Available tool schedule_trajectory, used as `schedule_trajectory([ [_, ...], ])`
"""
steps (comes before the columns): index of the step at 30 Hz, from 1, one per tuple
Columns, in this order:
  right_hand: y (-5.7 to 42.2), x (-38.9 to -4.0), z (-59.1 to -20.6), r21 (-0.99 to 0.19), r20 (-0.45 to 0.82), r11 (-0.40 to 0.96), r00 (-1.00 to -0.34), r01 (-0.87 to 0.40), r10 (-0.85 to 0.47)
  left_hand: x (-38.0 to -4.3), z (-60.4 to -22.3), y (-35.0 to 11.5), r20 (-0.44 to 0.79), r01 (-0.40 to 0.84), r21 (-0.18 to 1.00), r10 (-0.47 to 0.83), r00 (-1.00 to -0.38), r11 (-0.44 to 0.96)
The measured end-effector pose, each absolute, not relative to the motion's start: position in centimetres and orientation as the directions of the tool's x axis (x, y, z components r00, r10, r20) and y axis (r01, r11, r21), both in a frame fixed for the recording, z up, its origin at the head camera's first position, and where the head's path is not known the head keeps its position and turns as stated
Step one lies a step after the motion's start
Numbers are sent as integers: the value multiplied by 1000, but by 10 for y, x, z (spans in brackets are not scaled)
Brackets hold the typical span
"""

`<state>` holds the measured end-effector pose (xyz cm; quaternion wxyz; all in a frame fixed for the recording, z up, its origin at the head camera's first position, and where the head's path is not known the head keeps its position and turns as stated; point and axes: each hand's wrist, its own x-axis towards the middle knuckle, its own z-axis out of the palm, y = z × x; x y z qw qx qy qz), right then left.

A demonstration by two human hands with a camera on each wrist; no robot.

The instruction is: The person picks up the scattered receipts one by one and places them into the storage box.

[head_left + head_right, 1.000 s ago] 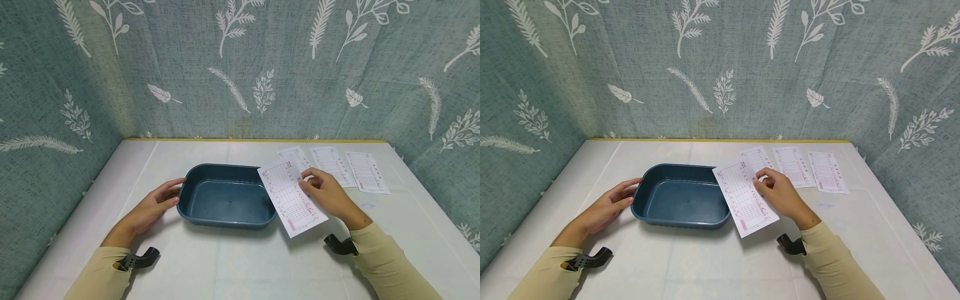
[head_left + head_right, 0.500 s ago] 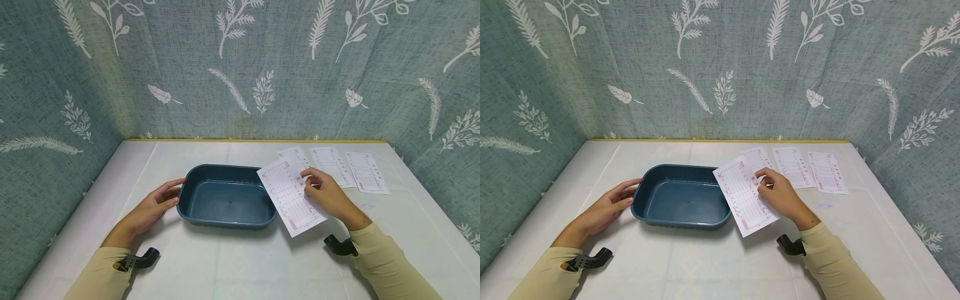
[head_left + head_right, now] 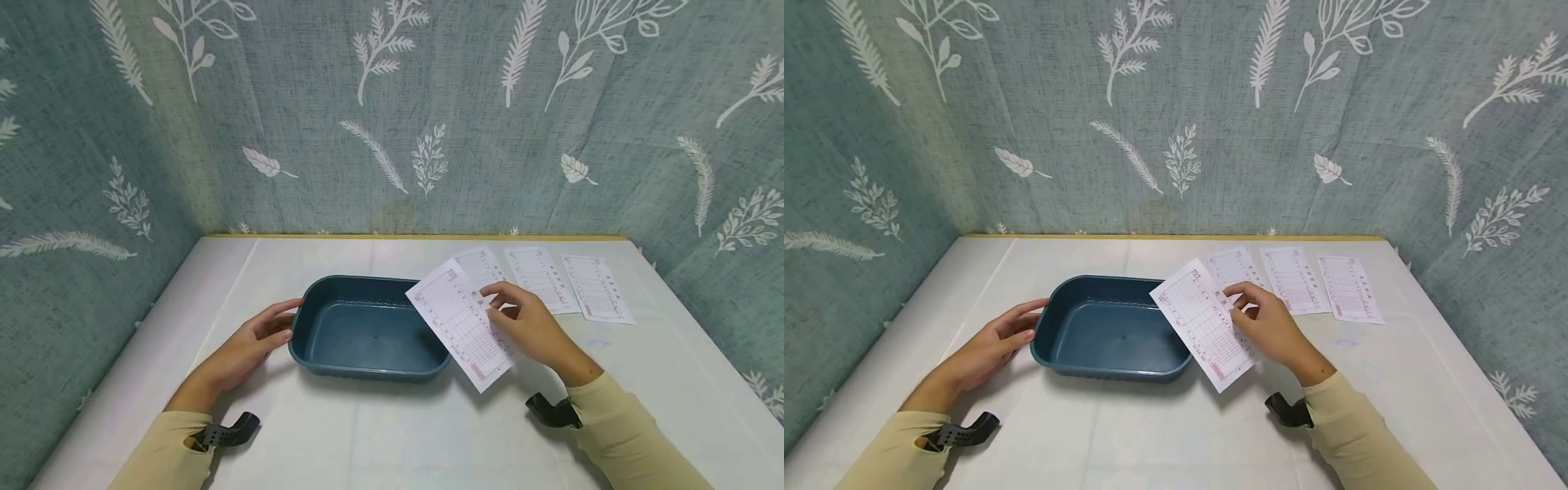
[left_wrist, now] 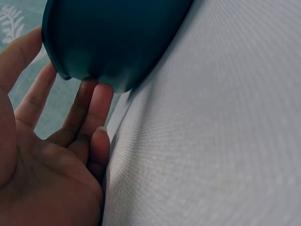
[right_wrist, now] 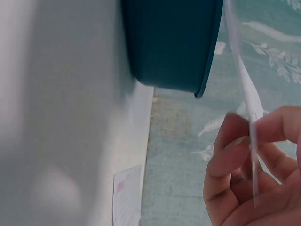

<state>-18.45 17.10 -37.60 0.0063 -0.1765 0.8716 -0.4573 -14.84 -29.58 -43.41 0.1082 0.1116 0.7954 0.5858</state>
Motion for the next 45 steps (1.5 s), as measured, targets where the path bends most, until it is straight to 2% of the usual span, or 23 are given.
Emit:
schedule_trajectory([
  [11,158,-177,-374,-765,192,552,-936,-331,-294,-148,-435,-294,-61,36,949,295,-954,314],
  [31,109,-194,-366,-699,368,509,-863,-503,-347,-146,-435,-297,-43,47,957,297,-954,288],
  [45,83,-200,-370,-712,326,467,-836,-524,-441,-146,-435,-298,-32,60,956,305,-952,288],
])
